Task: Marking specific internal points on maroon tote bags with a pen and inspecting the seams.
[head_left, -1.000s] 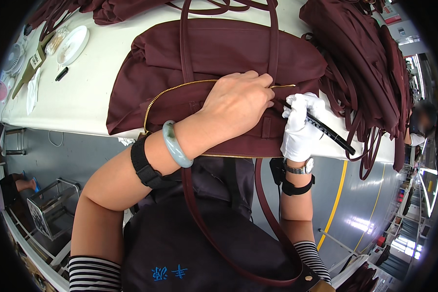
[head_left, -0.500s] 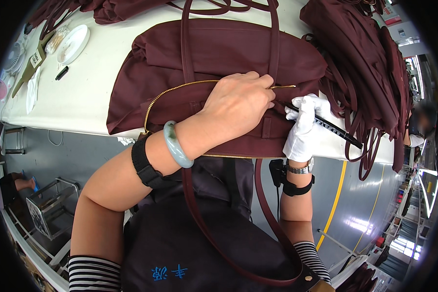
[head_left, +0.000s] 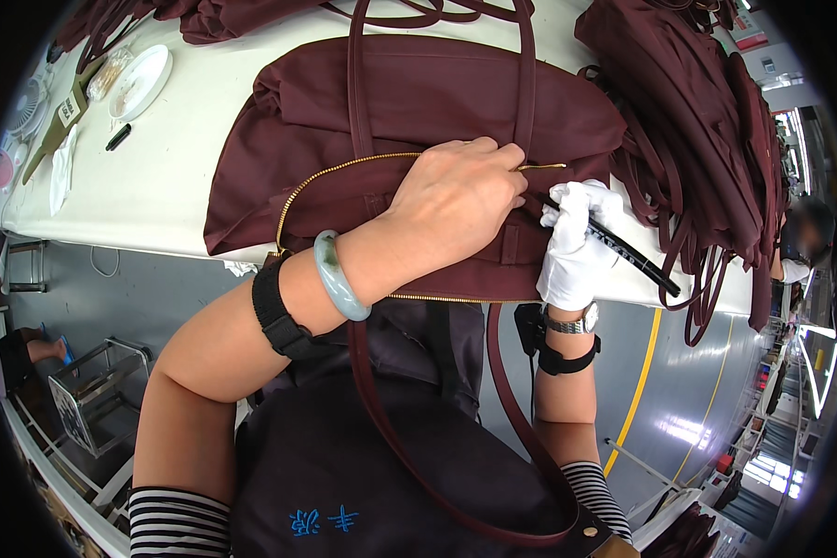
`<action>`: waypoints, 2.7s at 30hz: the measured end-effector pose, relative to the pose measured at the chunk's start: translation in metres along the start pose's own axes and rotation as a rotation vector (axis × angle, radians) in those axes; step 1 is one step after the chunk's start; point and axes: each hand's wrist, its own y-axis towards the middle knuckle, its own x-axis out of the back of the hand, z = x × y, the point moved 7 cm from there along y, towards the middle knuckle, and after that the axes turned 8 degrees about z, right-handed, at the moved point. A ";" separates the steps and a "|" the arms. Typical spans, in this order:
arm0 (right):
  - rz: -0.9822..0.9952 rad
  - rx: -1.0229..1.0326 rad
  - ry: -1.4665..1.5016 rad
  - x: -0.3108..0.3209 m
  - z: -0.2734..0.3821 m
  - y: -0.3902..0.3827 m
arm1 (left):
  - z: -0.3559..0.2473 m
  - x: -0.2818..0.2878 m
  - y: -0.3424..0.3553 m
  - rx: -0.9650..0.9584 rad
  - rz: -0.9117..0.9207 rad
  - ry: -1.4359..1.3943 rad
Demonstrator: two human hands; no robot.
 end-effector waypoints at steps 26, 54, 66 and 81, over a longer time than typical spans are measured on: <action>0.203 0.313 -0.554 -0.008 0.021 -0.012 | 0.002 0.001 0.001 0.007 -0.019 -0.044; -0.219 0.327 -0.142 0.032 0.026 -0.012 | -0.002 0.007 -0.005 -0.037 0.003 0.025; -0.084 0.462 0.198 0.000 0.060 -0.059 | -0.001 0.086 -0.127 0.222 -0.001 0.118; 0.272 0.219 0.112 -0.071 0.032 -0.061 | 0.032 0.079 -0.122 0.370 -0.002 0.141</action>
